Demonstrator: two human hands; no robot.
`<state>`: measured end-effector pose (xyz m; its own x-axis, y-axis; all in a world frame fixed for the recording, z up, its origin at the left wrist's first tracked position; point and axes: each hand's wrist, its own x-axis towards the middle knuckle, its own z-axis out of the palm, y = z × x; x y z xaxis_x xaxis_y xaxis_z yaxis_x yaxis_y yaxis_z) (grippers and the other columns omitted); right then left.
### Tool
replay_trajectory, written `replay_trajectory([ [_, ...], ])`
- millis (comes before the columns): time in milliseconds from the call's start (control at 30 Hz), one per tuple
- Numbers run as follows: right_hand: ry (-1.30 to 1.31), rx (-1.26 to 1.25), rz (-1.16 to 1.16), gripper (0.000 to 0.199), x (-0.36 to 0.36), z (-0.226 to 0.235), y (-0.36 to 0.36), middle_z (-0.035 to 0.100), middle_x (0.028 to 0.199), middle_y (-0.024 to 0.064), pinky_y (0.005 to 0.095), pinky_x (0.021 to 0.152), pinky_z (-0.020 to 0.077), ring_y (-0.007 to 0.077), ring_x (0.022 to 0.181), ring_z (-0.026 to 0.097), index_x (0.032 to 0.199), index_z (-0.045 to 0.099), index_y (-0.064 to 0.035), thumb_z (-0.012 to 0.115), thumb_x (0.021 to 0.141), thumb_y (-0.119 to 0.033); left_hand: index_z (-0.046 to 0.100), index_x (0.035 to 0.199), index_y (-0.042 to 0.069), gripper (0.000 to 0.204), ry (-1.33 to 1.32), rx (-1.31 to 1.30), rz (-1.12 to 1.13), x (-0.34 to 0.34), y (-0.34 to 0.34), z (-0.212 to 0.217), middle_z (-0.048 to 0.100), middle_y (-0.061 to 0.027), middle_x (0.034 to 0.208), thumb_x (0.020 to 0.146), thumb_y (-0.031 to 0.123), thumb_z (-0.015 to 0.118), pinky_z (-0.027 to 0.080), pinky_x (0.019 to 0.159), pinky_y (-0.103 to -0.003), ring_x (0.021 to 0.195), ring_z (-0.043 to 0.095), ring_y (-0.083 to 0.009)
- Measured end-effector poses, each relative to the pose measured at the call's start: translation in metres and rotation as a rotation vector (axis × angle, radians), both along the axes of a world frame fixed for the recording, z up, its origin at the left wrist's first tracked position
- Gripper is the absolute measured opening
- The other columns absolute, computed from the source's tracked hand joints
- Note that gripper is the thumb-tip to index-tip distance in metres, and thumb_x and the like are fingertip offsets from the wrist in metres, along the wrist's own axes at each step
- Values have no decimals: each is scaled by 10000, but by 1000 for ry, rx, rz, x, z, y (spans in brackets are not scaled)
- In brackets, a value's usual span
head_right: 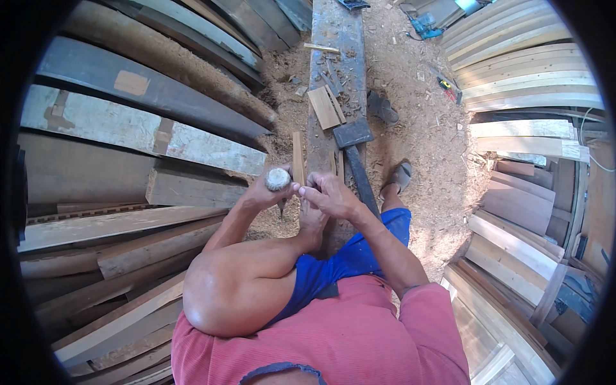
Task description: The person shapes a small piece of wood using a hand axe and a chisel. The person holds the wood against a larger timber and strikes it with the axe, then uses a chisel and a mallet to carve specific details into the wood piece.
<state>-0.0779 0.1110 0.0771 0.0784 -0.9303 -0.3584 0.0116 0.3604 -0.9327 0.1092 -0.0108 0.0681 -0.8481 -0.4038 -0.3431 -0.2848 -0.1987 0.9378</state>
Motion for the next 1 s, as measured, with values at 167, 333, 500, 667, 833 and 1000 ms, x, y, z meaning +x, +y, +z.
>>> replay_trajectory([
  [167,-209,86,56,324,5,6,9,580,680,51,273,536,454,101,617,578,903,584,22,601,929,-301,636,904,47,142,-5,162,-23,-5,7,33,646,7,762,868,150,726,460,621,-242,696,555,-58],
  [333,-209,141,114,341,-3,26,11,591,733,59,280,566,469,107,650,598,919,584,18,598,934,-322,643,956,44,175,2,116,-116,-2,10,23,663,-1,777,862,162,732,482,639,-253,709,577,-69],
  [500,-79,-8,156,420,-14,12,21,623,817,144,341,662,500,202,746,650,942,576,48,620,924,-370,640,924,46,184,-18,173,-110,-9,10,21,659,-7,766,876,205,719,488,612,-269,699,592,-80],
  [667,311,-168,227,516,6,25,14,621,928,304,456,781,488,429,876,623,1003,613,61,638,886,-440,646,970,44,252,-75,175,-95,13,22,20,657,-12,791,890,273,716,502,612,-274,702,596,-93],
  [833,250,-103,324,468,17,7,24,510,1246,382,485,1071,332,468,1252,452,1132,635,31,636,874,-358,660,1079,40,320,-69,305,-83,11,27,20,664,-19,850,896,295,719,518,629,-272,710,601,-101],
  [1000,62,-100,372,456,25,-7,50,464,1251,246,406,1003,214,306,1223,336,1232,575,3,613,874,-277,657,980,54,243,-57,294,-153,27,42,33,673,-18,761,894,271,724,523,597,-267,667,632,-104],
])
